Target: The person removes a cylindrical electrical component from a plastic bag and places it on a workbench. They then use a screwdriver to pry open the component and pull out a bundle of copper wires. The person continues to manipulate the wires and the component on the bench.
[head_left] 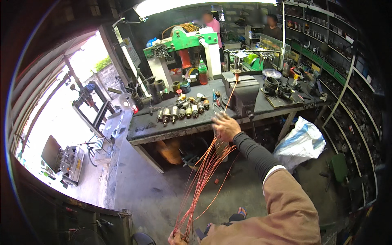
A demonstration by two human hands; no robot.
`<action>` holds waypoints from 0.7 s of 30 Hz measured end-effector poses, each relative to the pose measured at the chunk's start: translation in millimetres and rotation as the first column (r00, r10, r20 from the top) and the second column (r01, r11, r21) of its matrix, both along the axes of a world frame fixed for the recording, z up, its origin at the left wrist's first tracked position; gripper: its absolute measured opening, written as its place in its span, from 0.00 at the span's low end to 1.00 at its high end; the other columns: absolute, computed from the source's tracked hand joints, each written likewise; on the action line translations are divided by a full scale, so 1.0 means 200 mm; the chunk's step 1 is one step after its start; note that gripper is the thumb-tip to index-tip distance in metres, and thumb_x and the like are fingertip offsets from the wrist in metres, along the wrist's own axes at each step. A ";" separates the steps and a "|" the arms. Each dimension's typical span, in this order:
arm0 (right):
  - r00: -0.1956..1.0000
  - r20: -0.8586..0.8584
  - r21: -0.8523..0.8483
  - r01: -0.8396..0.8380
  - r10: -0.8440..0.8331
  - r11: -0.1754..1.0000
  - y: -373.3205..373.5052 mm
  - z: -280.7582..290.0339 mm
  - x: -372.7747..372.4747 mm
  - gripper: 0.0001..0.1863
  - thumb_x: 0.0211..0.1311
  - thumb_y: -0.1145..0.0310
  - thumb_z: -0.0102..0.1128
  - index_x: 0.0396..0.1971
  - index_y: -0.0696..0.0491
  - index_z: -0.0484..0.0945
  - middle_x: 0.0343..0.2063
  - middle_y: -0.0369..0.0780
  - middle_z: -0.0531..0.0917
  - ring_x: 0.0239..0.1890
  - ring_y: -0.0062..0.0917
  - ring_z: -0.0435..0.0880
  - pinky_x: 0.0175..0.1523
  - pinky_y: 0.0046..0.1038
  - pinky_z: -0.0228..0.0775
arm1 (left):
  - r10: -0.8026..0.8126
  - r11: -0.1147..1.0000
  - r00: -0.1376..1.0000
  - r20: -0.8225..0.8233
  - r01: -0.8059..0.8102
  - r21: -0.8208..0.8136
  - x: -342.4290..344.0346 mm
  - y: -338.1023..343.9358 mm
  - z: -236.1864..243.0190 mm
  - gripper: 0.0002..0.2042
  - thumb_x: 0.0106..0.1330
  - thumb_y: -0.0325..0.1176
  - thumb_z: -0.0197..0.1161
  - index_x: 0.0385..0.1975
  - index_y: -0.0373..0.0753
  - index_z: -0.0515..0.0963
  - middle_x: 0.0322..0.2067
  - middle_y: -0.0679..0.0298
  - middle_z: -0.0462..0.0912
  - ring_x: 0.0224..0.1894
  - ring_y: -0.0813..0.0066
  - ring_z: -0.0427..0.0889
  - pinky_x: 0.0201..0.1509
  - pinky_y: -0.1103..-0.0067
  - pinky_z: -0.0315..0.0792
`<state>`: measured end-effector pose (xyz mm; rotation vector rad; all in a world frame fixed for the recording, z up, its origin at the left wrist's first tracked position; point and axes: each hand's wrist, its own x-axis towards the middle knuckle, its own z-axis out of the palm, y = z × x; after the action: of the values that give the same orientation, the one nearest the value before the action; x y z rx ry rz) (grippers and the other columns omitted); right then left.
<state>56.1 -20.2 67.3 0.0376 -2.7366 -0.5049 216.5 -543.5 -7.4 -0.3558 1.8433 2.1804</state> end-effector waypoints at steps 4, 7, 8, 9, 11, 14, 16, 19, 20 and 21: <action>0.981 -0.151 -0.213 -0.150 0.119 0.965 0.08 -0.14 -0.01 0.13 0.56 0.58 0.62 0.22 0.52 0.82 0.23 0.41 0.85 0.34 0.34 0.85 0.70 0.38 0.65 | 0.187 0.979 0.981 -0.055 -0.190 -0.072 0.00 0.04 0.07 0.11 0.72 0.35 0.61 0.44 0.33 0.83 0.21 0.67 0.77 0.18 0.82 0.71 0.21 0.83 0.66; 0.962 -0.252 -0.434 -0.014 -0.107 0.901 0.07 -0.38 0.26 0.20 0.64 0.56 0.62 0.15 0.52 0.79 0.18 0.44 0.82 0.27 0.37 0.82 0.45 0.39 0.72 | 0.265 0.964 0.911 -0.316 -0.263 0.049 -0.25 -0.12 -0.15 0.12 0.70 0.29 0.63 0.50 0.33 0.81 0.32 0.56 0.83 0.27 0.71 0.80 0.28 0.75 0.76; 0.938 -0.294 -0.449 0.032 -0.182 0.893 0.08 -0.46 0.42 0.22 0.66 0.56 0.62 0.13 0.52 0.78 0.16 0.44 0.81 0.26 0.38 0.81 0.39 0.40 0.71 | 0.145 0.969 0.910 -0.389 -0.211 -0.130 -0.39 -0.07 -0.06 0.06 0.68 0.29 0.63 0.39 0.34 0.78 0.26 0.63 0.77 0.22 0.76 0.74 0.23 0.78 0.72; 0.925 -0.292 -0.500 0.071 -0.245 0.863 0.08 -0.54 0.60 0.22 0.65 0.56 0.63 0.13 0.52 0.78 0.16 0.45 0.81 0.25 0.39 0.80 0.37 0.41 0.71 | 0.008 0.938 0.898 -0.441 -0.160 -0.309 -0.56 0.03 0.04 0.07 0.67 0.29 0.63 0.28 0.35 0.76 0.19 0.70 0.72 0.16 0.81 0.69 0.18 0.80 0.68; 0.880 -0.273 -0.623 0.146 -0.388 0.769 0.03 -0.65 0.94 0.22 0.65 0.57 0.64 0.14 0.54 0.77 0.17 0.47 0.80 0.25 0.44 0.79 0.35 0.43 0.71 | 0.012 0.914 0.892 -0.452 -0.193 -0.357 -0.86 0.27 0.11 0.19 0.67 0.32 0.68 0.19 0.34 0.66 0.18 0.66 0.70 0.21 0.78 0.67 0.26 0.73 0.65; 0.795 -0.186 -0.780 0.238 -0.578 0.579 -0.20 -0.79 1.29 0.22 0.65 0.57 0.64 0.15 0.55 0.78 0.17 0.49 0.79 0.26 0.51 0.78 0.35 0.49 0.70 | -0.244 0.830 0.717 -0.653 -0.193 -0.523 -1.41 0.48 0.00 0.15 0.65 0.28 0.67 0.22 0.32 0.67 0.22 0.55 0.67 0.25 0.64 0.67 0.30 0.66 0.64; 0.704 -0.112 -0.849 0.299 -0.701 0.436 -0.36 -0.83 1.49 0.26 0.66 0.52 0.63 0.14 0.57 0.75 0.19 0.51 0.80 0.25 0.52 0.79 0.34 0.53 0.69 | -0.584 0.613 0.437 -0.685 -0.317 -0.724 -1.56 0.93 0.20 0.09 0.66 0.29 0.66 0.30 0.31 0.75 0.31 0.49 0.78 0.34 0.49 0.77 0.38 0.61 0.71; 0.541 0.038 -0.946 0.290 -0.840 0.144 -0.58 -0.82 1.77 0.19 0.63 0.61 0.65 0.21 0.62 0.78 0.18 0.56 0.74 0.20 0.50 0.74 0.30 0.47 0.64 | -0.737 0.635 0.219 -0.640 -0.101 -0.766 -1.62 1.68 0.33 0.28 0.57 0.30 0.66 0.60 0.31 0.75 0.57 0.44 0.80 0.61 0.48 0.79 0.67 0.66 0.73; 0.475 0.055 -0.973 0.221 -0.878 0.059 -0.66 -0.79 1.84 0.18 0.64 0.62 0.65 0.23 0.63 0.79 0.17 0.57 0.71 0.17 0.44 0.72 0.29 0.45 0.62 | -0.737 0.672 -0.002 -0.676 -0.114 -0.732 -1.58 1.93 0.35 0.33 0.53 0.26 0.66 0.64 0.35 0.72 0.59 0.47 0.79 0.63 0.51 0.78 0.67 0.68 0.73; 0.381 0.057 -0.983 0.185 -0.923 0.015 -0.72 -0.82 1.95 0.19 0.64 0.61 0.65 0.23 0.63 0.79 0.17 0.57 0.71 0.17 0.45 0.71 0.28 0.43 0.62 | -0.843 0.537 0.021 -0.538 -0.044 -0.843 -1.28 2.19 0.55 0.37 0.52 0.21 0.65 0.68 0.41 0.69 0.60 0.51 0.78 0.64 0.54 0.77 0.68 0.69 0.73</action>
<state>446.7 -164.9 -96.3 -1.4811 -1.6687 0.8537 -39.8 -105.7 102.8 1.8600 2.6556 0.9214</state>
